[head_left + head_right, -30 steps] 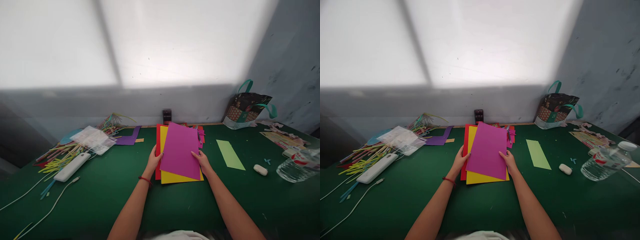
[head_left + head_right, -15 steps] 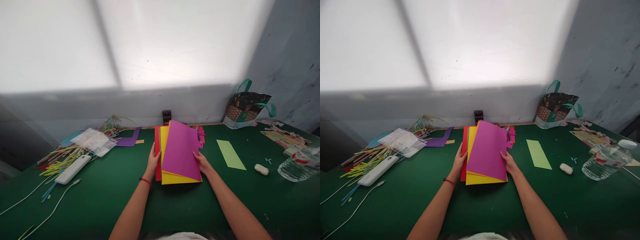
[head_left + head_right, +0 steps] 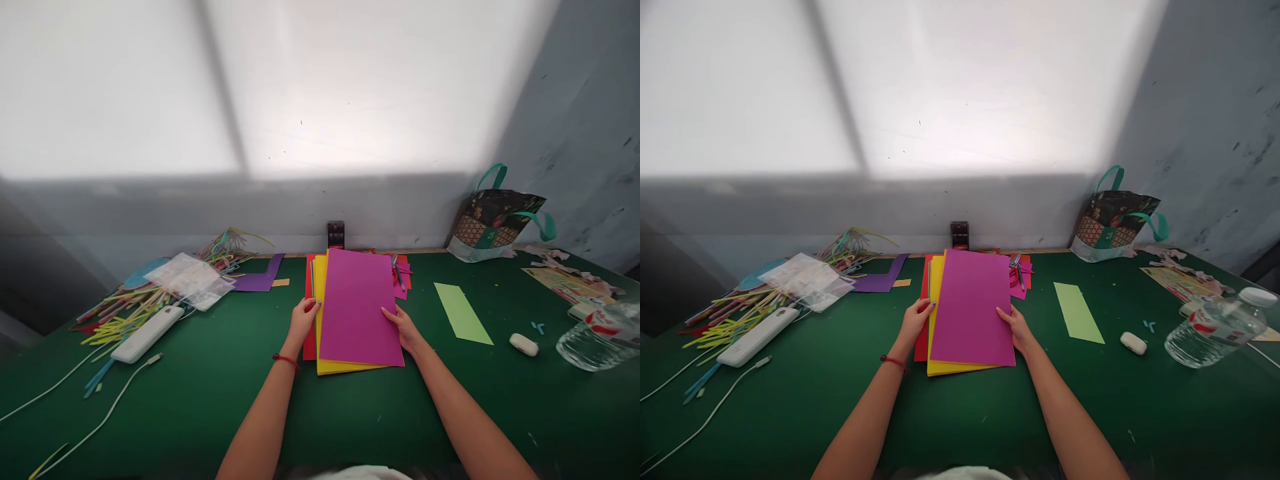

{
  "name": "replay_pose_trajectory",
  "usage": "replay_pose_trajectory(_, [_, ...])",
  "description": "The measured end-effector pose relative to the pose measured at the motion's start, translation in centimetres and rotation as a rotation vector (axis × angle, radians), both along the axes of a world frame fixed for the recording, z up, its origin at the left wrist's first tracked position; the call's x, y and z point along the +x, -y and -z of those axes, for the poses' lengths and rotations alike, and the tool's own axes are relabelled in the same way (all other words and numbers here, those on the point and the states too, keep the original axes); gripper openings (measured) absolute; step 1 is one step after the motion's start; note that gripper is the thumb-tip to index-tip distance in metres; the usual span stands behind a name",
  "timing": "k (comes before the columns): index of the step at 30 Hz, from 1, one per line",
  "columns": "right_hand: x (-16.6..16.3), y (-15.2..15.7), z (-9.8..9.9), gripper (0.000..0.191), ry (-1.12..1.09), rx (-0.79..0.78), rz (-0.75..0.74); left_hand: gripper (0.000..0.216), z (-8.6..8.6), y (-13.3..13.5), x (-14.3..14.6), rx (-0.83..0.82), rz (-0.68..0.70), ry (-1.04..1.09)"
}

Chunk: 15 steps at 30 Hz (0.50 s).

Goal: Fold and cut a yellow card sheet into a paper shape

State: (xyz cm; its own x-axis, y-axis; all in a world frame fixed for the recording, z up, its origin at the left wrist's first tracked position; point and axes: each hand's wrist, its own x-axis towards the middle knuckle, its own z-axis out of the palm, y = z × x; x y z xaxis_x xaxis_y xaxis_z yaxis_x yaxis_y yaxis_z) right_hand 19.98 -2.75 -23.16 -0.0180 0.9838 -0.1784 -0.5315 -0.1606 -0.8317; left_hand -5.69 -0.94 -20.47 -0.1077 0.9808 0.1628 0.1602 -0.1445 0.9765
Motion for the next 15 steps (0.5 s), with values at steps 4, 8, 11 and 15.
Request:
replay_pose_trajectory(4, [-0.03,0.16,-0.34,0.036,0.019,-0.041,0.017,0.018,-0.24,0.02,0.06,0.032,-0.046,-0.131])
replay_pose_trajectory(8, [-0.15,0.34,-0.57,0.038,0.064,-0.017,-0.019,0.021,-0.42,0.23,0.53,0.135,-0.076,-0.185])
replay_pose_trajectory(11, [-0.33,0.48,-0.56,0.040,0.105,0.030,-0.056,0.024,-0.44,0.44,0.64,0.099,-0.054,-0.144])
replay_pose_trajectory(15, [-0.31,0.46,-0.44,0.042,0.136,0.066,-0.076,0.025,-0.55,0.59,0.35,0.024,-0.061,-0.172])
